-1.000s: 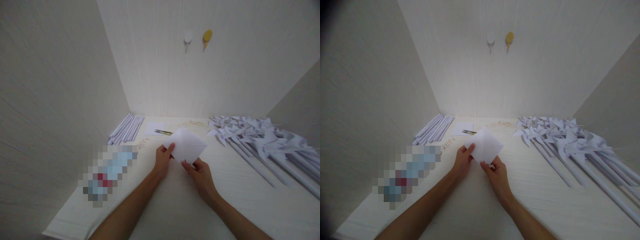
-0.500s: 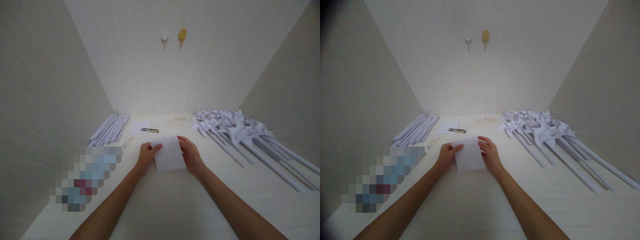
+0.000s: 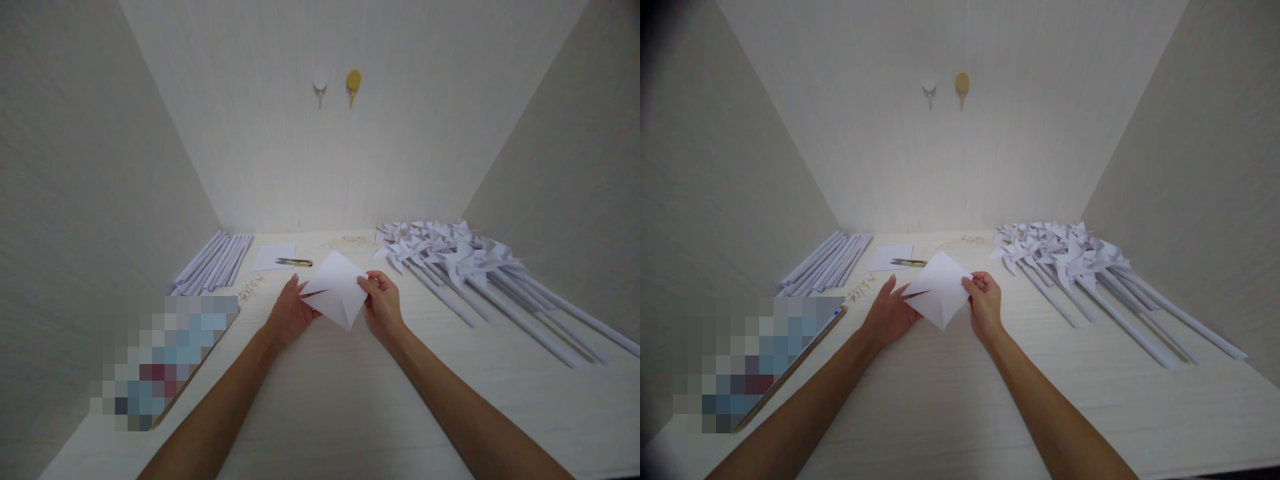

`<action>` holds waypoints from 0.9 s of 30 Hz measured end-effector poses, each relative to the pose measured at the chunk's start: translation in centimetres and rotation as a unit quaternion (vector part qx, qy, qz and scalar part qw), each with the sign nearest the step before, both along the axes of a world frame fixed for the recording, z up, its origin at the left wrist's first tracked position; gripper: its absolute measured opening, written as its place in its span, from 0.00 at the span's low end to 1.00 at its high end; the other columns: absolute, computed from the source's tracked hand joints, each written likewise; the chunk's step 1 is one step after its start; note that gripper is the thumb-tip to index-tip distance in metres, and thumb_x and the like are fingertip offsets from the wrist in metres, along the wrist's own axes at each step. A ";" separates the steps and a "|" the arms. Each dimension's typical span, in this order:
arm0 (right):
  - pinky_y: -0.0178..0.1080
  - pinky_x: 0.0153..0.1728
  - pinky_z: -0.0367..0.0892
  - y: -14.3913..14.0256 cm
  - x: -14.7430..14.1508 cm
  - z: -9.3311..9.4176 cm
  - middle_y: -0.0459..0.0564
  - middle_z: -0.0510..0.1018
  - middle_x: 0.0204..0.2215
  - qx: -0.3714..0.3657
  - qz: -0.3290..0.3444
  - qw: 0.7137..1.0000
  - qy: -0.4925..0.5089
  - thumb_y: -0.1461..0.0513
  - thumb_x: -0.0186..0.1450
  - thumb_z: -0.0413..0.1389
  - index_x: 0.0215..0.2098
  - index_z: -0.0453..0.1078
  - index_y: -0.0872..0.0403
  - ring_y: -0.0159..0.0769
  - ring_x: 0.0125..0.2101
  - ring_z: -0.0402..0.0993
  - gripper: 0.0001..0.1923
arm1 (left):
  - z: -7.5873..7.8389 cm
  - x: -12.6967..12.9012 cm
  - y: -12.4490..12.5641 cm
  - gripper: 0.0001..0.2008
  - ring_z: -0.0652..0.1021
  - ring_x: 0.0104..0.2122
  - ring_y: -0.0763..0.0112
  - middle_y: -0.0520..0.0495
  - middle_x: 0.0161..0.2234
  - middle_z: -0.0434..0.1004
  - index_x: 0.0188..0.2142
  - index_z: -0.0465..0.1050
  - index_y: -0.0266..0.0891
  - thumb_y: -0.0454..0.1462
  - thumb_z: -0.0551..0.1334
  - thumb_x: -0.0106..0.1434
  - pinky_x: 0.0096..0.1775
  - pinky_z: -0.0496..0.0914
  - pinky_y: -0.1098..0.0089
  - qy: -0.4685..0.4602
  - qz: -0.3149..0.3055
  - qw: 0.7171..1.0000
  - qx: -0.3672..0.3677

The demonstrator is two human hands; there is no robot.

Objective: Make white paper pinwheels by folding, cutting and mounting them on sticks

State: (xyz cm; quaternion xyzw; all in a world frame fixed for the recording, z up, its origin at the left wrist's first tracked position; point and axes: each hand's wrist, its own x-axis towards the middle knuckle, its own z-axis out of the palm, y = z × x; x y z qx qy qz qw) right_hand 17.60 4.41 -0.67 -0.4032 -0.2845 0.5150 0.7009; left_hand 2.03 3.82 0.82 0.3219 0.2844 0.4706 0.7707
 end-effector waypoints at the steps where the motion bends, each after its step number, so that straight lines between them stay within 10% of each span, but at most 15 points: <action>1: 0.31 0.17 0.57 0.0 -0.1 -0.1 0.36 0.63 0.12 0.006 -0.007 1.000 0.000 0.62 0.42 0.62 0.21 0.61 0.53 0.25 0.16 0.61 0.13 | 0.0 0.0 0.0 0.23 0.74 0.39 0.58 0.39 0.34 0.76 0.33 0.72 0.35 0.52 0.57 0.49 0.42 0.66 0.62 -0.019 0.006 1.000 -0.003; 13: 0.32 0.29 0.68 -0.7 -2.1 -0.4 0.41 0.70 0.19 -0.002 0.059 0.993 0.100 0.65 0.40 0.63 0.16 0.59 0.53 0.27 0.24 0.69 0.14 | -0.4 0.1 -0.1 0.16 0.73 0.41 0.66 0.47 0.36 0.76 0.36 0.72 0.40 0.44 0.61 0.49 0.48 0.62 0.62 -0.111 0.052 0.992 0.026; 27: 0.30 0.25 0.63 -1.9 -3.4 -0.5 0.40 0.69 0.18 -0.034 0.187 0.980 0.060 0.64 0.42 0.63 0.17 0.64 0.54 0.26 0.22 0.65 0.11 | -2.0 1.4 0.5 0.17 0.75 0.33 0.66 0.46 0.33 0.77 0.35 0.73 0.37 0.35 0.67 0.42 0.39 0.67 0.66 0.140 0.259 0.952 0.084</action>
